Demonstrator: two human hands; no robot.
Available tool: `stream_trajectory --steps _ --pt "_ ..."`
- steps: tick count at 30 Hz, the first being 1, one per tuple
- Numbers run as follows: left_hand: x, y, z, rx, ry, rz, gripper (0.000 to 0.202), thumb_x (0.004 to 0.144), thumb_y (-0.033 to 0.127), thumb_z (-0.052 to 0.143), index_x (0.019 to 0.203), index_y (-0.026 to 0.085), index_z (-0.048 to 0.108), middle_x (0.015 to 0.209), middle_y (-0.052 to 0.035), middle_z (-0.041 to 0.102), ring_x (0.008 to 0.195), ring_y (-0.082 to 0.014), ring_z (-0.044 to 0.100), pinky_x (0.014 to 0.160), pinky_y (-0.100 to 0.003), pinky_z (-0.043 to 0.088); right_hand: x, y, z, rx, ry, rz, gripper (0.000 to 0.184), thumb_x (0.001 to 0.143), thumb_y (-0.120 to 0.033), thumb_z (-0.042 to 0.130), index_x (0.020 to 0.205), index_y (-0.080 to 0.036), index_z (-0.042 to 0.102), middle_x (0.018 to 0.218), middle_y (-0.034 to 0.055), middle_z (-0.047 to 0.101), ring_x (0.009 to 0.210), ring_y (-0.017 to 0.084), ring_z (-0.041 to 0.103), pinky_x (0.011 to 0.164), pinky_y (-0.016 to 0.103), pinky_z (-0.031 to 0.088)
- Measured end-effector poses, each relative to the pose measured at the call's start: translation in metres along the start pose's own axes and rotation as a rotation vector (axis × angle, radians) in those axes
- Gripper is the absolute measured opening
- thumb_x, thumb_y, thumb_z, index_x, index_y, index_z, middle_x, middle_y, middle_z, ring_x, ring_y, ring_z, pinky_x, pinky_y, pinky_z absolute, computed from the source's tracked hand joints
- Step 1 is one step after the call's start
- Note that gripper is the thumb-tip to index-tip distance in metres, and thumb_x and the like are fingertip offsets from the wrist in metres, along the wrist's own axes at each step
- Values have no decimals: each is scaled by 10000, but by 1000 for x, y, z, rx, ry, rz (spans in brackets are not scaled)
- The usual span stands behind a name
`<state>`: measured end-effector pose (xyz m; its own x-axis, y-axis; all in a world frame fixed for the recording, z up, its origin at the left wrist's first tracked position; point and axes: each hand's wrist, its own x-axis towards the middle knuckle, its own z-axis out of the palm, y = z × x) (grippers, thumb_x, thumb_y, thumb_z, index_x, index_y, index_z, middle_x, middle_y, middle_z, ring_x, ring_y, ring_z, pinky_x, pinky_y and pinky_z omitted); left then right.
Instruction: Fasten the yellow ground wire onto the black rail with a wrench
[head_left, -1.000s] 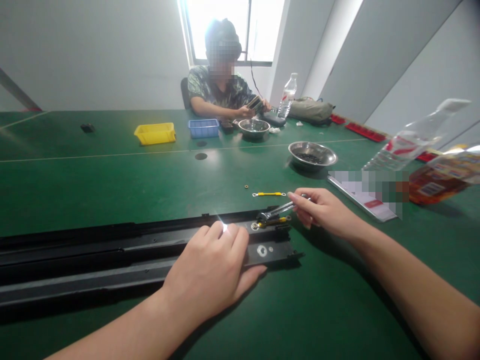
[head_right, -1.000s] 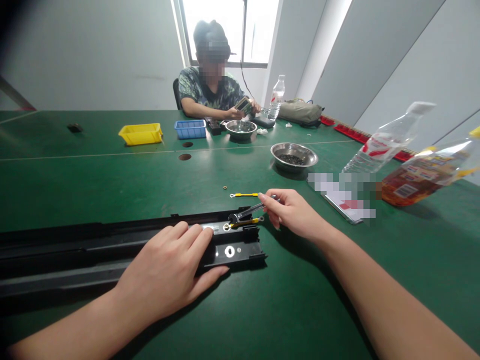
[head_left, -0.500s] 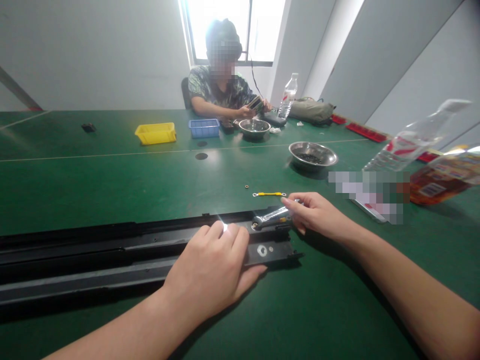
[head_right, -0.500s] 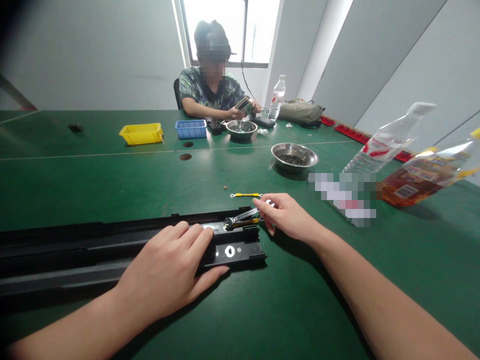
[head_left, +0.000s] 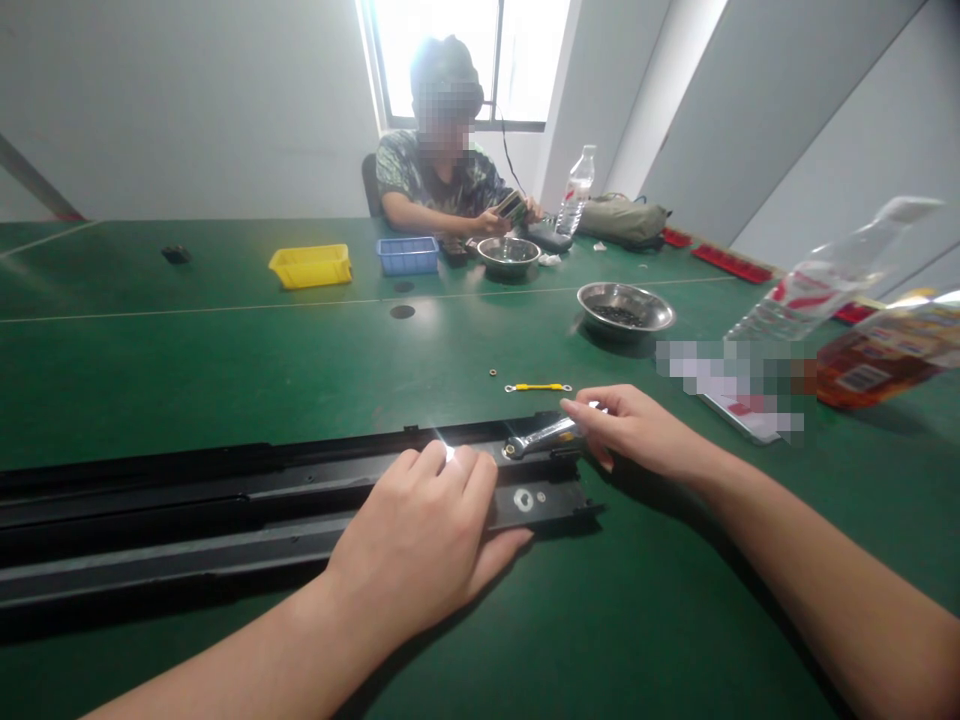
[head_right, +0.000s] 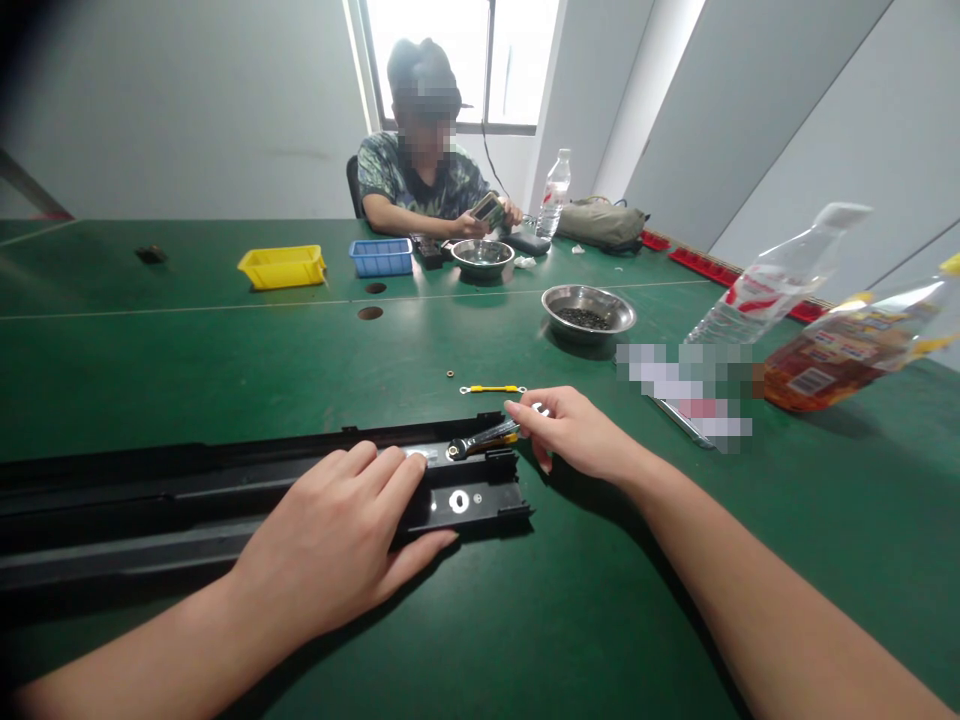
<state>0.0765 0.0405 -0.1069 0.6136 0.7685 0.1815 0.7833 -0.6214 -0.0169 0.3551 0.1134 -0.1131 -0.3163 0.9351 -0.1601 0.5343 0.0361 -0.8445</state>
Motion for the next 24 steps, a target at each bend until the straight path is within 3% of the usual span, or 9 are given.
stream_trajectory --steps 9,24 --pt "2 -1 0 2 11 4 423 980 605 467 1062 202 566 977 -80 611 882 -294 524 746 -467 454 -12 -18 -12 -75 -301 117 508 905 -635 636 664 -201 532 515 -31 522 417 118 499 421 245 304" --pt "0 -1 0 -5 -14 -6 411 991 603 438 1053 212 548 982 -79 601 892 -303 520 755 -479 451 -14 -16 -19 -66 -347 145 503 925 -609 632 665 -189 534 532 -30 505 432 114 515 428 235 304"
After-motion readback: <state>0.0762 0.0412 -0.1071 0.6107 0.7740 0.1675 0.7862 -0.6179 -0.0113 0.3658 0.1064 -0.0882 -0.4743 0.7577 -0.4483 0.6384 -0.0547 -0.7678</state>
